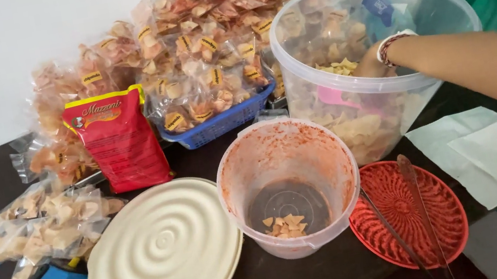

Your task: A person is manually packing snacks into small plastic bags, sealing them with a heat sealer, and transferring snacks between containers using a scoop.

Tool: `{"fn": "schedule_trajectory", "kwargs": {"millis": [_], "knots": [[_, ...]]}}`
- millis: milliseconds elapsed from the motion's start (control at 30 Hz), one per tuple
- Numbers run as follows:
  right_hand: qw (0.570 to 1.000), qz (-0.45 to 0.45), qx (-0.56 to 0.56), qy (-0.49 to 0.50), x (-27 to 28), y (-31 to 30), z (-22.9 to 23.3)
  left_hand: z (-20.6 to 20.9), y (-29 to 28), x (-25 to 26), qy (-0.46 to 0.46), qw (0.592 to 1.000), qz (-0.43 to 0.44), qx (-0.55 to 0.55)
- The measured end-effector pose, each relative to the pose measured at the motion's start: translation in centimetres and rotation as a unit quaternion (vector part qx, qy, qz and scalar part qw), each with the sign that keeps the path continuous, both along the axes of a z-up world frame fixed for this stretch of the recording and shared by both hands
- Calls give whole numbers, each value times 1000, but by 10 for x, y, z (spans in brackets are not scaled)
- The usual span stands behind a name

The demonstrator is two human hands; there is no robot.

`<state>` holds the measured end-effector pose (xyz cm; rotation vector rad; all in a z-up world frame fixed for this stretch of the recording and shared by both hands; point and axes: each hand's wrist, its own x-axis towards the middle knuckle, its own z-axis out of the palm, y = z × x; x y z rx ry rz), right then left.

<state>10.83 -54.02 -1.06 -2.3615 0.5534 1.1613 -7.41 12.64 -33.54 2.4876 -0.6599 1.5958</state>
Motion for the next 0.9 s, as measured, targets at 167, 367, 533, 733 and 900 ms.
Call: {"fn": "schedule_trajectory", "kwargs": {"millis": [167,367,533,733,900], "knots": [[1000,10,0,14,-9,24,9,45,-3,-13,137,987,43,-79],[999,21,-11,21,-3,22,11,214,-57,38,306,903,-94,287],[835,401,-365,-96,0,27,39,310,-157,72,233,942,-158,181],[788,348,-463,-209,-36,5,32,338,-224,95,445,849,-284,26],[857,348,-308,-223,-52,30,37,332,-244,101,542,781,-306,-42]]}}
